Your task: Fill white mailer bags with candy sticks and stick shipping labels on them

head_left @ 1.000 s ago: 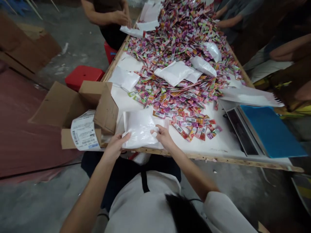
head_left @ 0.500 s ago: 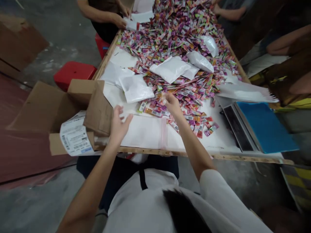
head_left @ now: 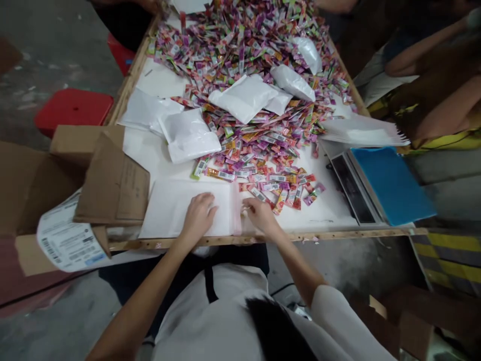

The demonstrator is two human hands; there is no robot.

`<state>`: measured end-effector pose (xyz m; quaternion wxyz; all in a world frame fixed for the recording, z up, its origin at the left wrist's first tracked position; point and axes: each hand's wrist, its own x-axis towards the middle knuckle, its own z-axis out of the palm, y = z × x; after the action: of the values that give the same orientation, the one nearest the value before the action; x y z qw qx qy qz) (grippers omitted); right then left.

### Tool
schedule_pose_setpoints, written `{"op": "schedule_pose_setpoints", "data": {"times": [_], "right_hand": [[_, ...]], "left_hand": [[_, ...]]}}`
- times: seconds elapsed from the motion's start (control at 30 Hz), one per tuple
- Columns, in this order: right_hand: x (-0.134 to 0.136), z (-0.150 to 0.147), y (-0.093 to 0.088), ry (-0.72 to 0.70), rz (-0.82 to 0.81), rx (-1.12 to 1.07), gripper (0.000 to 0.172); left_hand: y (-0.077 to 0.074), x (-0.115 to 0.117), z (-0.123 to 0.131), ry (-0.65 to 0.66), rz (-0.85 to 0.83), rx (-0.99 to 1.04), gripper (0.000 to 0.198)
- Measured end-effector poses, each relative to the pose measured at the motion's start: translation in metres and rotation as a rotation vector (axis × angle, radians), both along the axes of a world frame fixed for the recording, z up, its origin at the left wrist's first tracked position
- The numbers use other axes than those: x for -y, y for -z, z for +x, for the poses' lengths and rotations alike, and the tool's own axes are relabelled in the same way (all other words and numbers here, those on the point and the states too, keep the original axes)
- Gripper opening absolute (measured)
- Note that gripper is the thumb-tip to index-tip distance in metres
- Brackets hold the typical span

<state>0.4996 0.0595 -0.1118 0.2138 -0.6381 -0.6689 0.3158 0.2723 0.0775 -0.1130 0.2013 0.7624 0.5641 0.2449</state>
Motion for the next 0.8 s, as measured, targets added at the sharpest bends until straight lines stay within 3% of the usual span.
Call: {"op": "schedule_pose_setpoints", "data": {"times": [0.17,0.27,0.37,0.5,0.6,0.67,0.73,0.8], "right_hand": [[-0.014,0.053,-0.018,0.114,0.146,0.24,0.024],[-0.019,0.052,-0.012,0.162,0.175,0.396,0.022],[-0.021,0.041,-0.001,0.137,0.128,0.512,0.019],[-0.02,0.05,0.007,0.032,0.113,0.396,0.018],[-0.025,0.073,-0.001,0.026,0.162,0.127,0.012],[-0.041,0.081,-0.012,0.016,0.244,-0.028,0.016],[-0.069,0.075,-0.023,-0.009,0.309,-0.042,0.032],[-0.103,0.057,-0.029,-0.057,0.311,0.107,0.05]], "left_hand": [[-0.021,-0.056,-0.005,-0.25,0.024,-0.094,0.028],[-0.023,-0.094,0.0,-0.41,-0.047,-0.158,0.035],[-0.02,-0.117,0.001,-0.473,-0.157,-0.217,0.036],[-0.024,-0.117,-0.021,-0.453,-0.218,-0.219,0.025],[-0.034,-0.103,-0.04,-0.478,-0.228,-0.2,0.025],[-0.04,-0.096,-0.037,-0.451,-0.18,-0.138,0.028],[-0.041,-0.094,-0.021,-0.306,-0.12,-0.066,0.033],[-0.037,-0.098,0.003,-0.116,-0.089,-0.033,0.039]]}}
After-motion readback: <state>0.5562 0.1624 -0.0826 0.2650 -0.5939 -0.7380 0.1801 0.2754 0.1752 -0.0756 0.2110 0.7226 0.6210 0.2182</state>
